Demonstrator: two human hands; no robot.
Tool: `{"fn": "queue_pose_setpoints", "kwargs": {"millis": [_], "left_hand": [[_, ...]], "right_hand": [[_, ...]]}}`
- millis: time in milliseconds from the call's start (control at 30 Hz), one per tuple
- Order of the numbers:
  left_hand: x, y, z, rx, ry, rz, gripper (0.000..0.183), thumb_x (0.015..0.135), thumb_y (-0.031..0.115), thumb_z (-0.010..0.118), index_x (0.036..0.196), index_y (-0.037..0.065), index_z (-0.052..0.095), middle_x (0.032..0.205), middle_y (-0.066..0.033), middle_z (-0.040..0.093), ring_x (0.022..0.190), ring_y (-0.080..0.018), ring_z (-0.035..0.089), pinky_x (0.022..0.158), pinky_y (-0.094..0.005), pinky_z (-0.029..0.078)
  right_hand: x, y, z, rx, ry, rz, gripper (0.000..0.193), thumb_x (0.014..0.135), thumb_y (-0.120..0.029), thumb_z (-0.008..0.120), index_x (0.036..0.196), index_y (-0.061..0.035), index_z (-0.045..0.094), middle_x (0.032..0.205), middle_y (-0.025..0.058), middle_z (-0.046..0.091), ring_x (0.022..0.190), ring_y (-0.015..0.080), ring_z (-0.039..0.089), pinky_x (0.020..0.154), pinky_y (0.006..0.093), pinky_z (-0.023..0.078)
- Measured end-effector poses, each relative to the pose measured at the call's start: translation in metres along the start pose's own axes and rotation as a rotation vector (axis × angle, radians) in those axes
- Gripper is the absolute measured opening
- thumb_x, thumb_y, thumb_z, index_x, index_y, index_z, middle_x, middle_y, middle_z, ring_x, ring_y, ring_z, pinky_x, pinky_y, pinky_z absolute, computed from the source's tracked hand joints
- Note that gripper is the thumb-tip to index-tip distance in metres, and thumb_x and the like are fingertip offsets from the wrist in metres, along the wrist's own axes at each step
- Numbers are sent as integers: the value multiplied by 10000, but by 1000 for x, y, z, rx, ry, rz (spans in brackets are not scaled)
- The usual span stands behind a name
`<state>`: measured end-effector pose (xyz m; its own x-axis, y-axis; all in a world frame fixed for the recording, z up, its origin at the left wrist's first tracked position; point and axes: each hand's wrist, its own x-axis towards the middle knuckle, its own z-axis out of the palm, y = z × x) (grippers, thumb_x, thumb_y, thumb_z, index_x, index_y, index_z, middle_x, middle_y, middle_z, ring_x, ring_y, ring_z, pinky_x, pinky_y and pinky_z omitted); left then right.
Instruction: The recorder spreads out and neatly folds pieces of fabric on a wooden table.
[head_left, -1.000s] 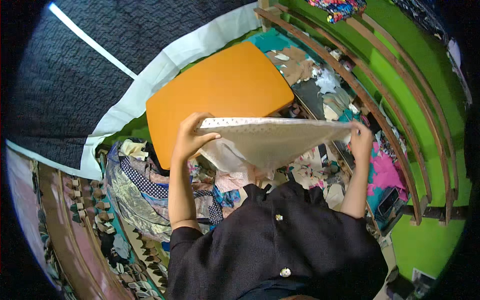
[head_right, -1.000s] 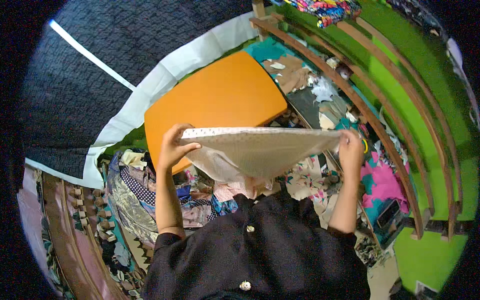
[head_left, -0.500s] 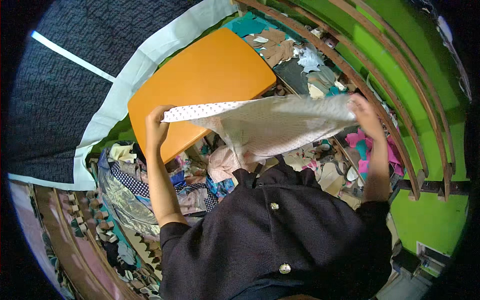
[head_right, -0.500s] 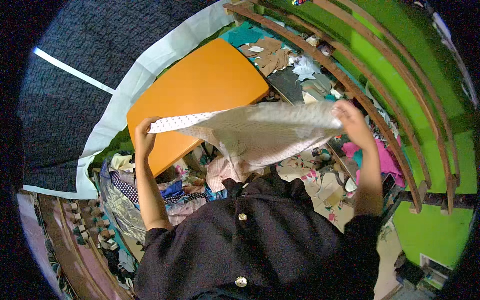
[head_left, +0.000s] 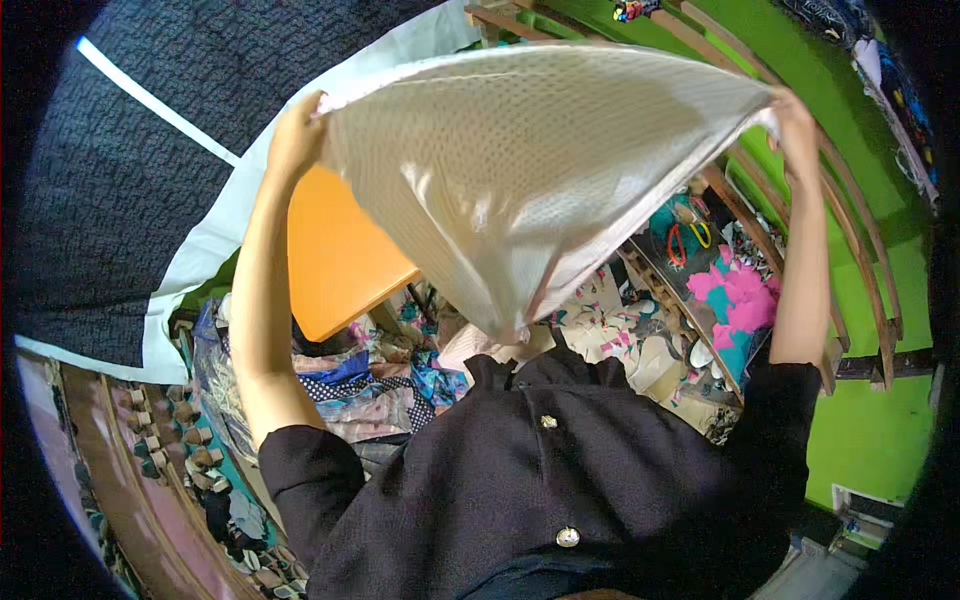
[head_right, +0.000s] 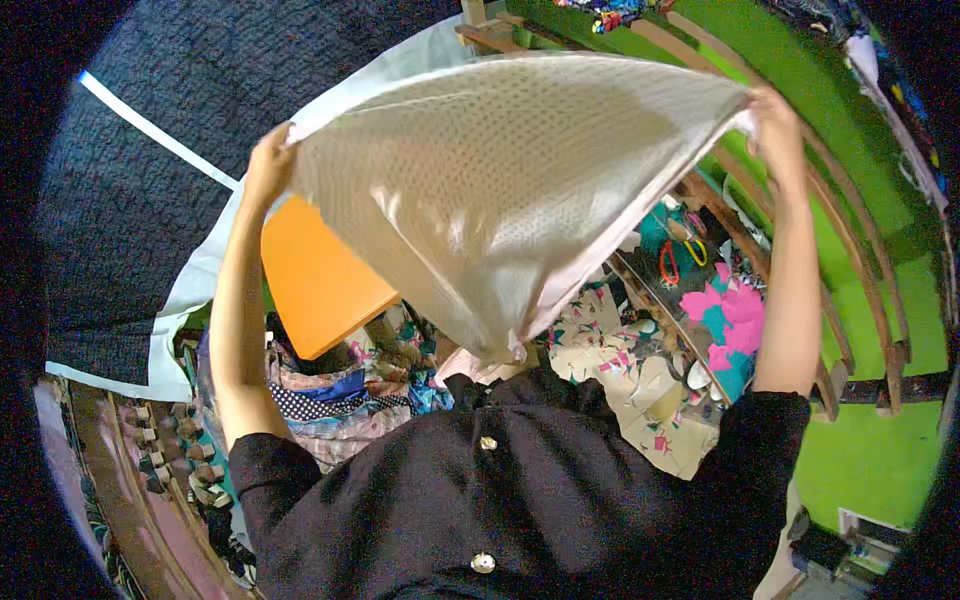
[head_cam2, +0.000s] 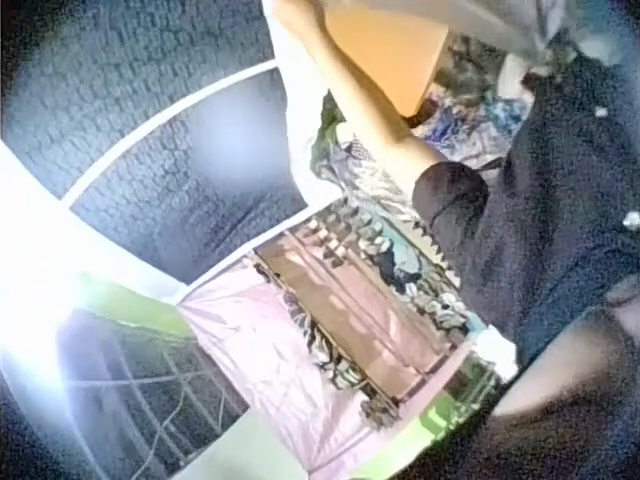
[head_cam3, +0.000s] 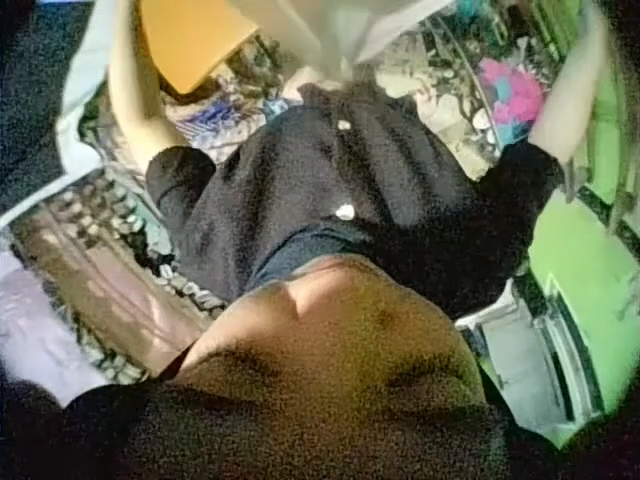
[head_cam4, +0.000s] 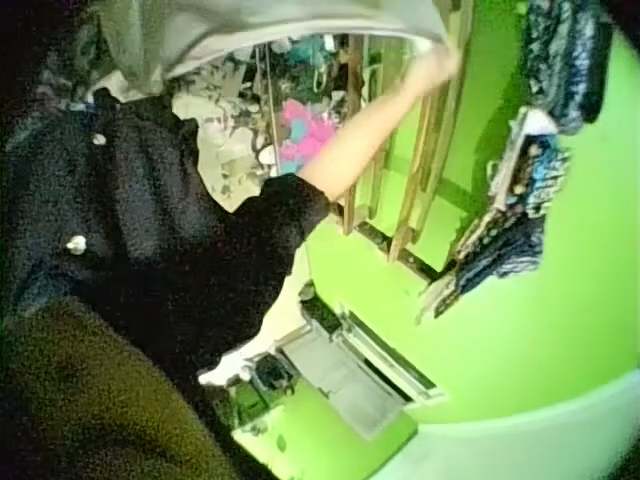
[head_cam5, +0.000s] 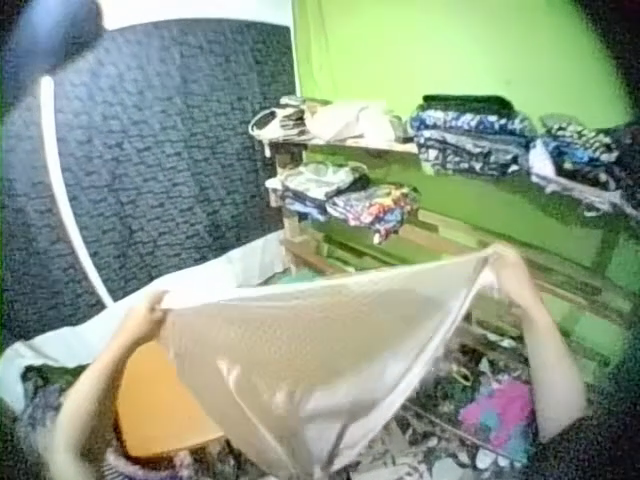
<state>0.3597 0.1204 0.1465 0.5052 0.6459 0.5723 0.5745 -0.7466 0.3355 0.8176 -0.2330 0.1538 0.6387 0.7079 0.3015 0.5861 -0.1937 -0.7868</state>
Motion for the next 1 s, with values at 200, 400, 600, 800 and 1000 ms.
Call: {"fn": "queue_pose_setpoints", "kwargs": {"millis": [200, 400, 600, 800, 1000], "left_hand": [[10, 34, 5, -554, -490, -824, 346, 903, 315, 374, 1016, 29, 533, 682, -73, 550, 587, -193, 566, 482, -310, 481], [58, 64, -76, -1313, -109, -45, 433, 932, 367, 312, 1273, 99, 330, 1188, -165, 470, 1056, -258, 501, 816, -403, 488], [24, 80, -32, -1406, -7, -328, 470, 942, 395, 242, 1267, 74, 354, 1221, -119, 484, 991, -254, 561, 806, -392, 482], [-8, 47, -26, -1301, 18, -521, 439, 946, 352, 258, 1337, 158, 305, 1222, -95, 491, 1014, -223, 570, 812, -341, 483], [-22, 38, -50, -1203, 91, -421, 424, 947, 281, 265, 1353, 165, 303, 1166, -92, 532, 1028, -189, 562, 757, -268, 509]], "right_hand": [[-7, -33, 60, -36, -363, 172, 243, 841, -120, 421, 1035, -16, 526, 784, 50, 560, 697, 130, 575, 587, 234, 466], [20, -90, 23, 673, 565, -213, 186, 902, -82, 311, 1009, -32, 454, 943, 119, 571, 801, 209, 604, 571, 316, 520], [8, -85, 108, 837, 323, 14, 186, 901, -87, 344, 1060, -53, 435, 984, 116, 556, 828, 248, 628, 555, 278, 505], [-24, -53, 109, 961, 346, 85, 200, 929, -138, 357, 1066, -41, 466, 969, 82, 563, 909, 221, 596, 705, 320, 496], [-44, -59, 111, 983, 404, -42, 169, 916, -87, 366, 1016, -56, 498, 957, 70, 581, 855, 155, 577, 731, 293, 486]]}}
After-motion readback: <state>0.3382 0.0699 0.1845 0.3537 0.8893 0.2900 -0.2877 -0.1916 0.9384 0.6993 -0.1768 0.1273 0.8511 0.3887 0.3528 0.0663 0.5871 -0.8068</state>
